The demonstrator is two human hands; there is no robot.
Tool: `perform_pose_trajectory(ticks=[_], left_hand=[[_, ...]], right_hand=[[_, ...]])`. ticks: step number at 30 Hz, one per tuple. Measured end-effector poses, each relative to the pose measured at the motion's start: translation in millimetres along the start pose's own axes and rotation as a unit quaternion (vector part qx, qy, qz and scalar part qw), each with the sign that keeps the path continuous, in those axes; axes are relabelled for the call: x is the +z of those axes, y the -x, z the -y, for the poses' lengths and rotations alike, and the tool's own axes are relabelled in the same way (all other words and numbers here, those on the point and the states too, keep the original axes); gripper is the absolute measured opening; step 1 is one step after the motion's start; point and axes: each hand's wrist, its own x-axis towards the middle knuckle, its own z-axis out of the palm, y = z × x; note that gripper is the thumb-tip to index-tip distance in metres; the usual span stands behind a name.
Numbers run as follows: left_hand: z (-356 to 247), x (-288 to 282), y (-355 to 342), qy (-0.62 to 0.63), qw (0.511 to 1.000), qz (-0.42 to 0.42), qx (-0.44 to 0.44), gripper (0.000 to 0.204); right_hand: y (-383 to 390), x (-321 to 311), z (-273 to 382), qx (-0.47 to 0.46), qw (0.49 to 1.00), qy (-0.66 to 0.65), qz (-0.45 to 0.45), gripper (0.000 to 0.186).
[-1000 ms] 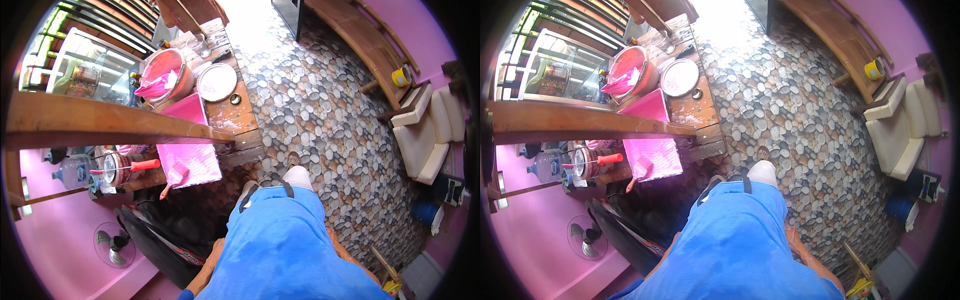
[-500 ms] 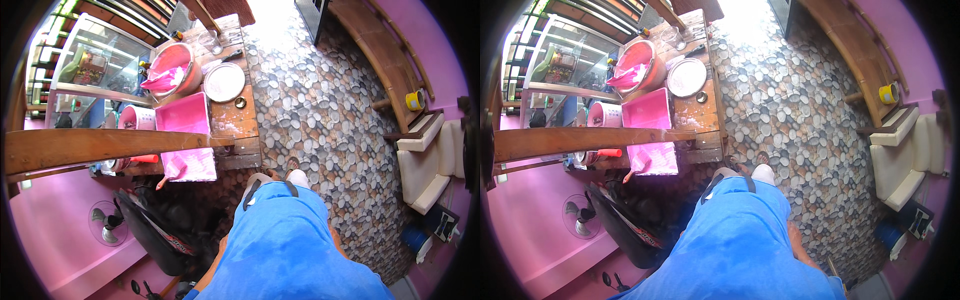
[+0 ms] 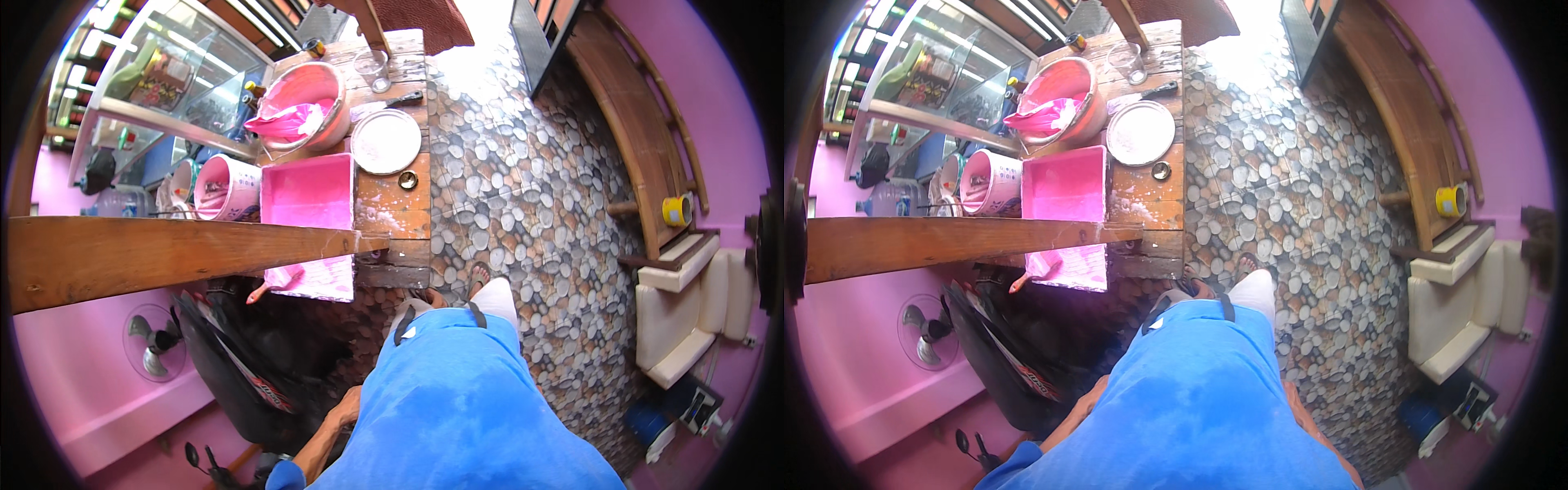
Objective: The person prepares pink paint in a tray, adding water from a bottle and using a putty knife to scrape and mix the mixture. They then handle and clean a large pink plastic sheet by hand.
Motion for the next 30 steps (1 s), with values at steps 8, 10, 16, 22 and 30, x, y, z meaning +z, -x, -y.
perform_pose_trajectory(ticks=[8, 10, 16, 22, 30], left_hand=[[-65.6, 13.6, 48.1, 0.160, 0.982, 0.098, -0.019, 0.028], [-71.1, 12.1, 42.3, 0.138, 0.985, 0.098, -0.010, 0.028], [-57.1, 13.1, 27.0, 0.083, 0.991, 0.097, 0.049, 0.034], [-34.6, 57.3, 2.1, 0.109, 0.985, 0.085, 0.105, 0.045], [-66.9, 57.8, -58.5, 0.227, 0.969, 0.055, -0.080, 0.018]], right_hand=[[-6.2, -53.9, -5.2, -0.028, 0.998, 0.026, 0.054, 0.039], [-8.8, -67.0, -4.4, -0.041, 0.996, 0.027, 0.073, 0.039], [-49.3, -112.0, 3.5, -0.099, 0.961, 0.042, 0.255, 0.039], [-227.2, -200.2, 73.2, -0.168, 0.860, 0.323, 0.358, 0.035], [-534.3, -260.6, 201.9, -0.419, 0.821, 0.310, -0.232, 0.048]])
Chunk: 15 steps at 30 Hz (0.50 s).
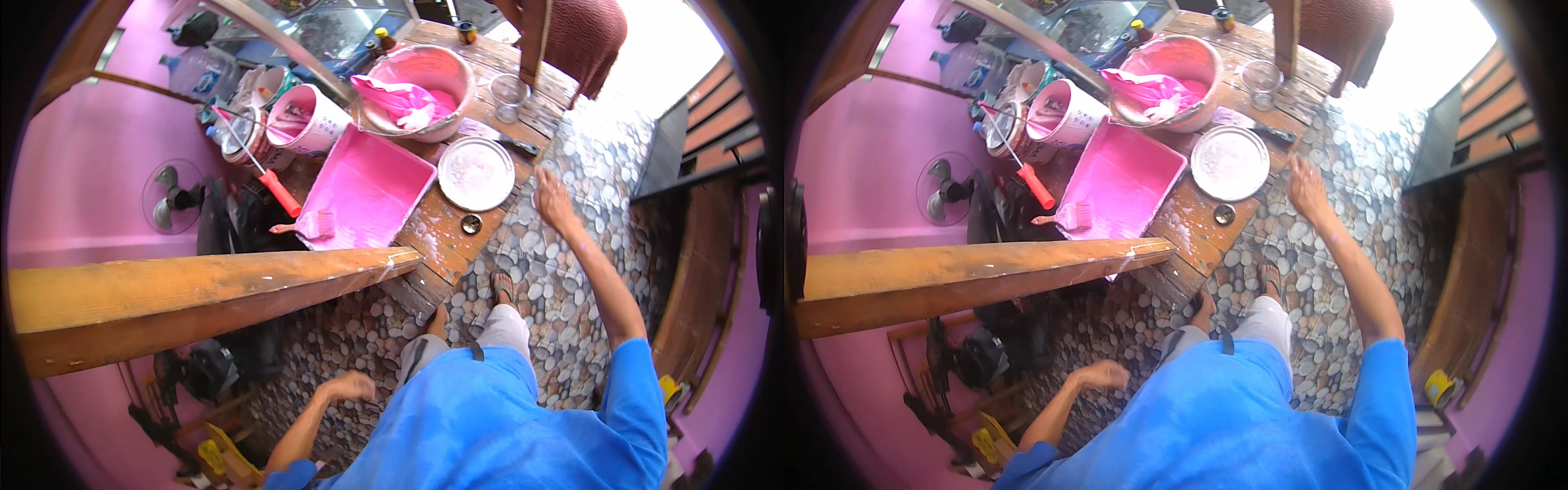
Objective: The person prepares pink paint in a tray, adding water from a bottle and using a putty knife to scrape and mix the mixture. They then handle and clean a large pink plastic sheet by hand.
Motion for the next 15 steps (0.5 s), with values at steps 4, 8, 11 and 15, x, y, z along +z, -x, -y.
perform_pose_trajectory(ticks=[4, 8, 11, 15], left_hand=[[9.2, -29.2, -81.4, 0.512, 0.734, -0.446, 0.007, 0.060], [-14.6, -67.3, -132.7, 0.757, 0.485, -0.353, 0.260, 0.084], [-38.2, -82.9, -157.0, 0.779, 0.407, -0.369, 0.302, 0.067], [-67.6, -103.9, -168.5, 0.726, 0.439, -0.374, 0.374, 0.051]], right_hand=[[-79.5, 13.7, -22.0, -0.057, 0.995, 0.079, 0.001, 0.046], [-102.6, 18.3, -26.2, -0.068, 0.994, 0.053, 0.068, 0.042], [-111.1, 12.2, -25.1, -0.063, 0.992, 0.035, 0.106, 0.037], [-115.7, 7.9, -34.1, -0.078, 0.988, 0.018, 0.129, 0.035]])
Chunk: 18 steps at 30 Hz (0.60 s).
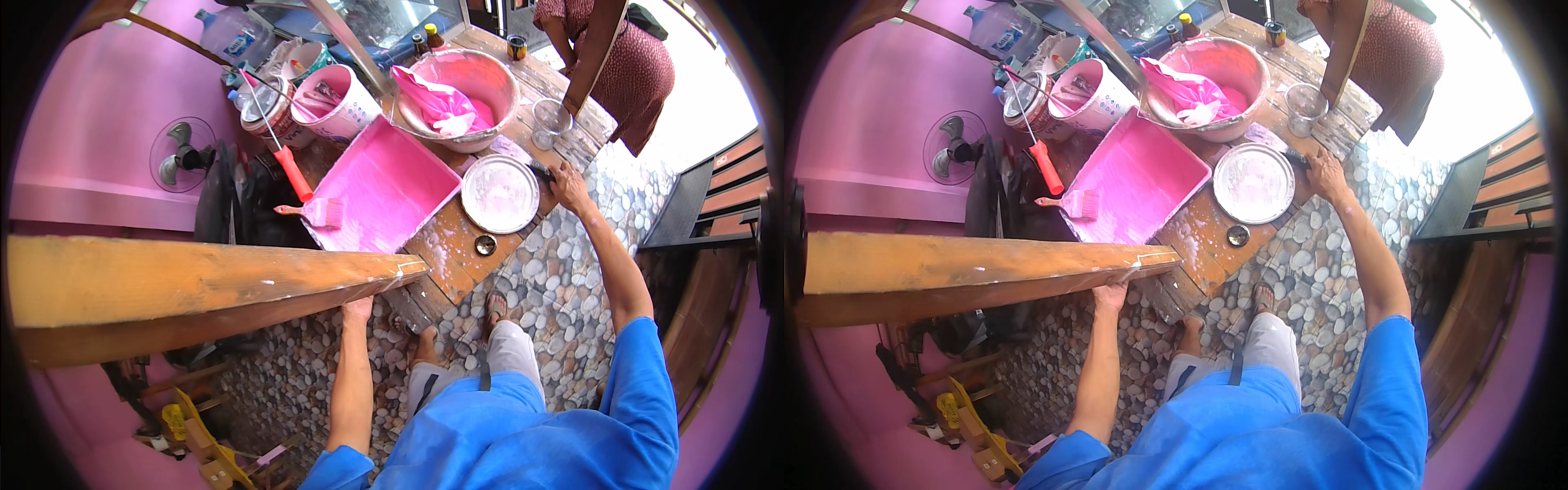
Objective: The person prepares pink paint in a tray, adding water from a bottle and using a putty knife to scrape and mix the mixture. They then handle and clean a large pink plastic sheet by hand.
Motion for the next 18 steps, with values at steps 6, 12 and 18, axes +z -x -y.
perform_pose_trajectory(ticks=[6, 12, 18], left_hand=[[-15.7, -25.9, -35.5, -0.162, 0.985, -0.029, 0.042, 0.041], [-34.4, -52.2, -82.1, -0.237, 0.971, -0.029, 0.029, 0.086], [-68.8, -15.5, -65.6, -0.262, 0.965, -0.025, 0.006, 0.087]], right_hand=[[19.5, -4.0, 14.2, 0.032, 0.999, -0.042, 0.014, 0.033], [104.2, 8.3, 25.8, 0.060, 0.983, -0.072, -0.159, 0.030], [242.8, 9.6, 131.0, 0.348, 0.874, -0.322, -0.110, 0.029]])
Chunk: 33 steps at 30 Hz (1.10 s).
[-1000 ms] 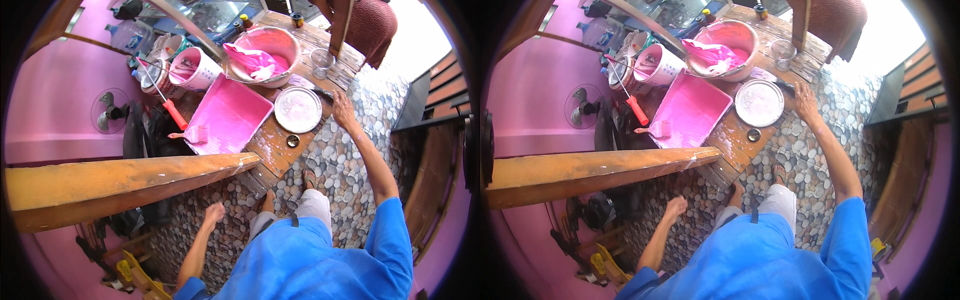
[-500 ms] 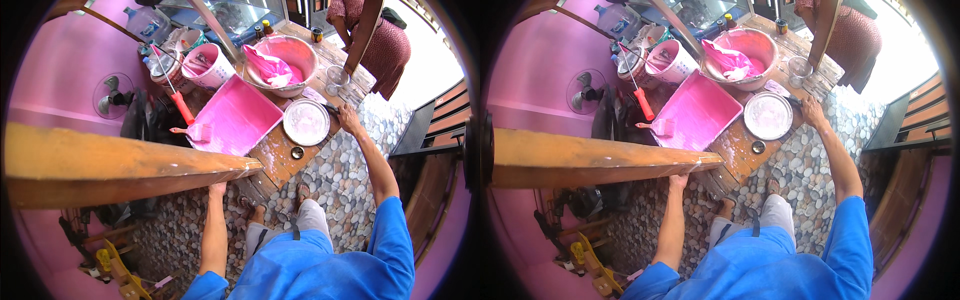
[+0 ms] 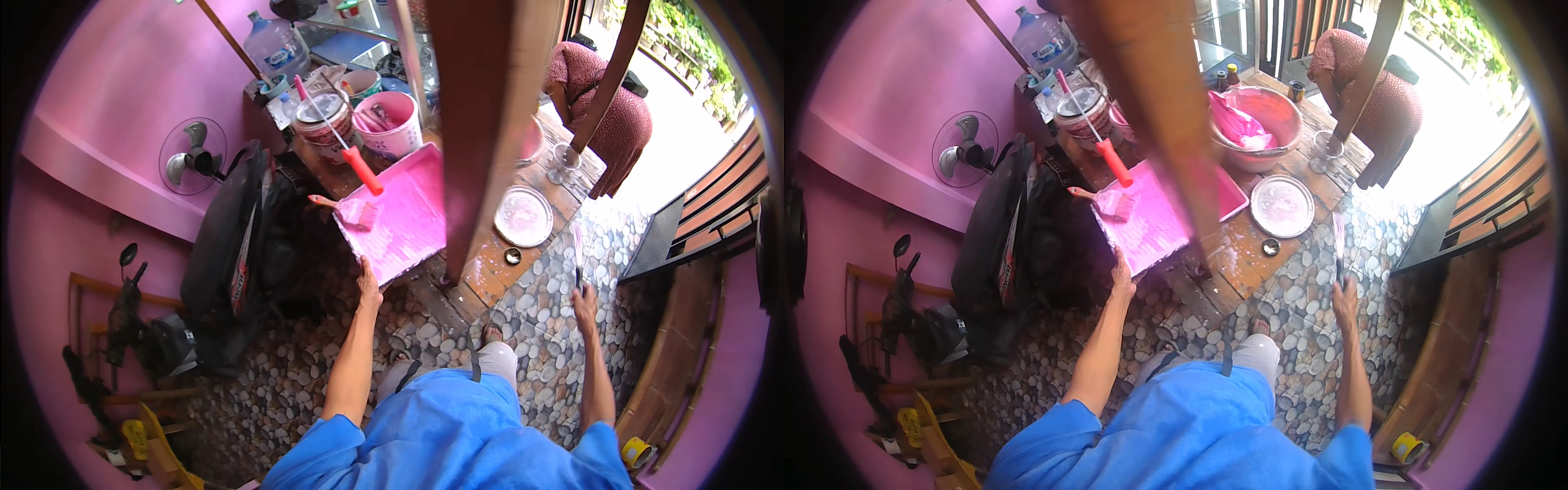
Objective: The person prepares pink paint in a tray, adding water from a bottle and using a putty knife to scrape and mix the mixture. They then handle and clean a large pink plastic sheet by hand.
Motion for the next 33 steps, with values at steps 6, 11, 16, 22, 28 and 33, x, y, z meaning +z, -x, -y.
perform_pose_trajectory(ticks=[6, 11, 16, 22, 28, 33], left_hand=[[-34.9, -48.3, -3.9, -0.033, 0.999, 0.006, -0.007, 0.087], [-55.6, -94.5, -20.1, -0.065, 0.996, 0.045, 0.049, 0.088], [-102.1, -116.3, -36.2, -0.157, 0.987, 0.032, 0.021, 0.098], [-140.3, -132.2, -70.9, -0.193, 0.976, 0.095, 0.042, 0.096], [-176.9, -156.0, -118.4, -0.221, 0.960, 0.172, 0.025, 0.097], [-194.7, -139.9, -134.2, -0.258, 0.945, 0.179, 0.094, 0.081]], right_hand=[[192.2, 51.3, -5.2, 0.124, 0.919, -0.369, 0.063, 0.030], [281.7, 97.0, 22.1, 0.169, 0.902, -0.380, 0.120, 0.033], [289.8, 155.5, 83.3, 0.117, 0.958, -0.206, 0.162, 0.035], [237.7, 212.8, 188.3, -0.065, 0.989, 0.040, 0.126, 0.032], [188.2, 271.3, 257.6, -0.212, 0.966, 0.147, 0.000, 0.032], [176.4, 314.1, 296.7, -0.177, 0.946, 0.264, -0.069, 0.033]])
